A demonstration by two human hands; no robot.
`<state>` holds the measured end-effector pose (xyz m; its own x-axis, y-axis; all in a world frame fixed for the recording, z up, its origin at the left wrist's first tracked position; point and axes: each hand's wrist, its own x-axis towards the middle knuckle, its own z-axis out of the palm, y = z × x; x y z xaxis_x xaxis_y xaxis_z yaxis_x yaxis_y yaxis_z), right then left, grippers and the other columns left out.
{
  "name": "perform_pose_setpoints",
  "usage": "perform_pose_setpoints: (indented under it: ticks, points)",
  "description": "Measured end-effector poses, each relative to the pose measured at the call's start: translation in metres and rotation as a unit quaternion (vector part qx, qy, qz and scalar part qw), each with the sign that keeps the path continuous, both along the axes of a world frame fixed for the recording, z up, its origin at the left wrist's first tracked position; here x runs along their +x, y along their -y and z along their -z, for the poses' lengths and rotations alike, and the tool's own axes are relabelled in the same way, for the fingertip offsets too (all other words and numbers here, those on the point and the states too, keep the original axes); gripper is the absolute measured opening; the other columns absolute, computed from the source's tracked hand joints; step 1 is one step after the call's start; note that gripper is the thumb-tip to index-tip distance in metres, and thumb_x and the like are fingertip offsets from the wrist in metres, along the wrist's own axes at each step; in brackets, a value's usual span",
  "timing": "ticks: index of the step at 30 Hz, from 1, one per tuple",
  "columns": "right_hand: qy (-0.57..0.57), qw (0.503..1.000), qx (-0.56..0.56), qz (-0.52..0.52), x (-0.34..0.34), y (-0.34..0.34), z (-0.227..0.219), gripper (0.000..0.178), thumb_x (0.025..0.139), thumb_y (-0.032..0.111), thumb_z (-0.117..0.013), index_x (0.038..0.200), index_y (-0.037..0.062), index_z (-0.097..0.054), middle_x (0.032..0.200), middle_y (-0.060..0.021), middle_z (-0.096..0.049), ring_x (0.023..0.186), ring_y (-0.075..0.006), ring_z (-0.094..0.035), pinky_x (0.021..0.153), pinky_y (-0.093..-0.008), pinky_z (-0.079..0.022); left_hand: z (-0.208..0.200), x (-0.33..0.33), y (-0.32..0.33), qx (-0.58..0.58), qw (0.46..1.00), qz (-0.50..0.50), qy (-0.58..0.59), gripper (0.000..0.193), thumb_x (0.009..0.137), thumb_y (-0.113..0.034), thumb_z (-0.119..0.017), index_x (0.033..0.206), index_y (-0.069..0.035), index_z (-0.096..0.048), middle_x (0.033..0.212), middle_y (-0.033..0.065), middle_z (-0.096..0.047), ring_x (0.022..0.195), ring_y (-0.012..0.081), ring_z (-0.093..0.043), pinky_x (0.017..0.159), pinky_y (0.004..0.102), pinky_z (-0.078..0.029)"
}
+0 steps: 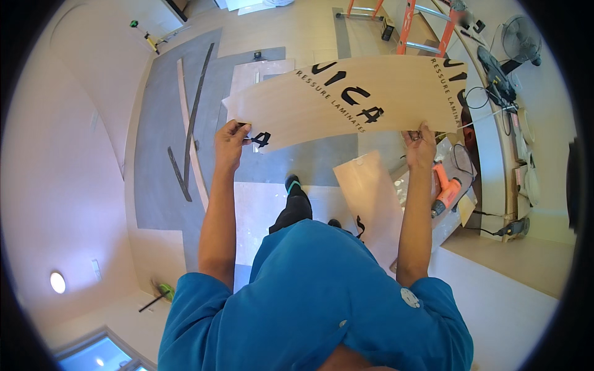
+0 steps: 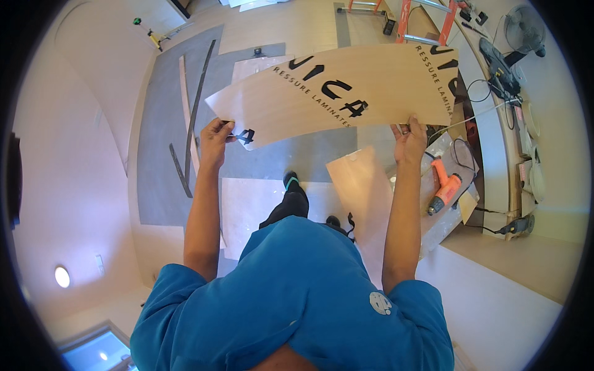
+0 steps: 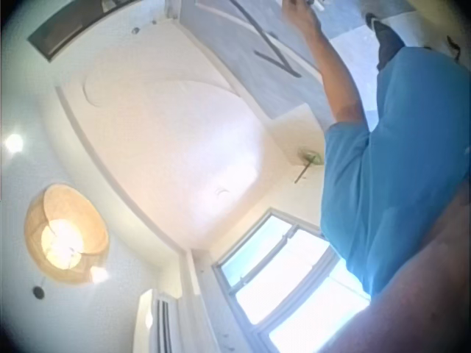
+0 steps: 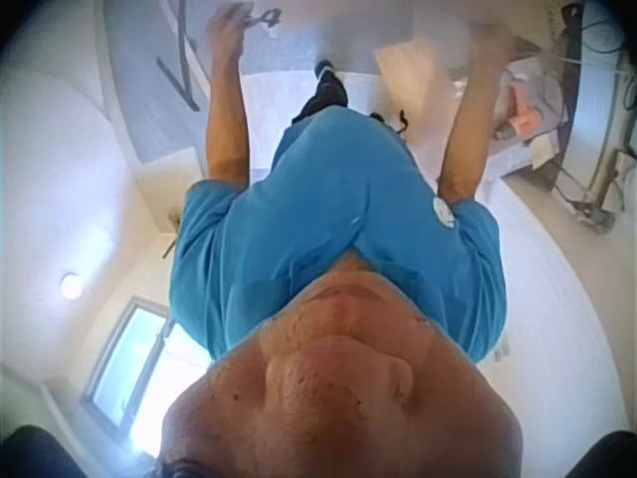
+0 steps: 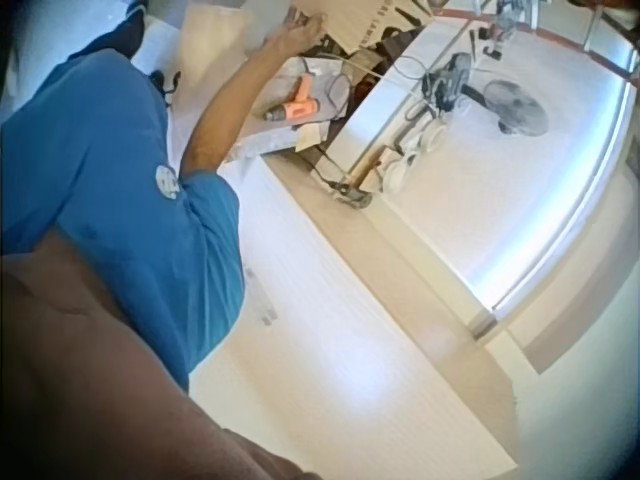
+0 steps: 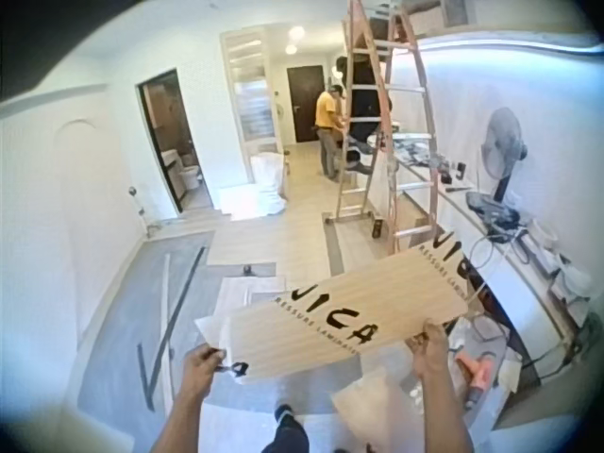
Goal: The person smooths a large rectangular laminate sheet on a workbench using a small block, then lifts and positions the sheet against a wall recess to fit it into place. The person handles the sheet and block by hand throughout.
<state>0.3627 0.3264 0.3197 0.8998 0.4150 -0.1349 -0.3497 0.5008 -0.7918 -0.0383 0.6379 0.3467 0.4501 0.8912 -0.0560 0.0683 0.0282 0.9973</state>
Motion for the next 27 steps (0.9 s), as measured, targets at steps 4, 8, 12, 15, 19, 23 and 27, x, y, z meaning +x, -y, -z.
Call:
perform_pose_setpoints:
  ticks: [4,8,12,15,19,23,27]
  points:
    - [-0.01,0.995,-0.005,0.094,0.0,0.006,0.024,0.039,0.101,0.018,-0.07,0.137,0.0138,-0.056,0.115,-0.0036,-0.069,0.101,-0.019,-0.068,0.087,-0.0412,-0.059,-0.013,0.026,-0.062,0.036,0.993,0.112,-0.016,0.013,0.099,-0.014,-0.072,0.104,-0.003,-0.074,0.089,-0.0014,-0.067,0.08,0.0072,-0.056,0.069,0.0254,-0.045]
    - [-0.055,0.963,-0.116,0.238,-0.008,0.028,0.04,0.067,0.097,0.012,-0.074,0.156,0.011,-0.041,0.119,-0.0081,-0.07,0.105,-0.0207,-0.068,0.089,-0.039,-0.057,-0.034,0.036,-0.092,0.037,0.99,0.131,-0.039,0.012,0.099,-0.013,-0.07,0.101,-0.002,-0.073,0.083,-0.0053,-0.06,0.074,0.0057,-0.046,0.065,0.0255,-0.034]
    - [0.04,0.973,-0.092,0.208,0.001,0.047,0.058,0.057,0.097,0.005,-0.075,0.151,0.0063,-0.057,0.124,-0.0092,-0.071,0.105,-0.0134,-0.067,0.088,-0.0284,-0.055,-0.018,0.052,-0.133,-0.042,0.981,0.184,0.053,0.01,0.103,-0.01,-0.067,0.107,-0.001,-0.067,0.094,0.0003,-0.066,0.091,0.0093,-0.058,0.087,0.0276,-0.047]
    - [0.115,0.96,-0.18,0.183,-0.017,0.066,0.05,0.048,0.099,0.009,-0.074,0.146,0.0059,-0.064,0.123,-0.0071,-0.072,0.102,-0.0101,-0.065,0.09,-0.0238,-0.052,0.023,0.056,-0.152,-0.063,0.969,0.225,0.082,0.008,0.103,-0.011,-0.069,0.103,-0.003,-0.067,0.095,0.0004,-0.067,0.092,0.0101,-0.06,0.087,0.0282,-0.048]
    - [0.213,0.909,-0.305,0.186,-0.032,0.042,0.06,0.05,0.102,0.008,-0.07,0.15,0.0062,-0.059,0.116,-0.0029,-0.073,0.097,-0.0066,-0.061,0.088,-0.0236,-0.051,0.065,0.088,-0.186,-0.06,0.972,0.213,0.075,0.007,0.105,-0.009,-0.066,0.101,-0.004,-0.066,0.094,0.0001,-0.066,0.086,0.01,-0.059,0.082,0.0286,-0.049]
    - [0.174,0.923,-0.334,0.084,-0.024,0.049,0.105,0.049,0.102,0.007,-0.066,0.15,0.0066,-0.059,0.107,-0.0008,-0.073,0.091,-0.0064,-0.06,0.083,-0.0251,-0.05,0.093,0.122,-0.223,-0.049,0.97,0.229,0.069,0.006,0.105,-0.009,-0.064,0.102,-0.004,-0.066,0.094,-0.0001,-0.066,0.084,0.0097,-0.058,0.078,0.0279,-0.048]
    - [0.09,0.916,-0.391,0.013,-0.022,0.047,0.158,0.024,0.097,0.01,-0.071,0.119,0.0025,-0.071,0.091,-0.0005,-0.068,0.085,-0.009,-0.06,0.075,-0.0266,-0.049,0.051,0.167,-0.243,-0.003,0.965,0.262,0.016,0.008,0.105,-0.012,-0.064,0.1,-0.007,-0.066,0.09,-0.0024,-0.063,0.081,0.0084,-0.055,0.075,0.0262,-0.044]
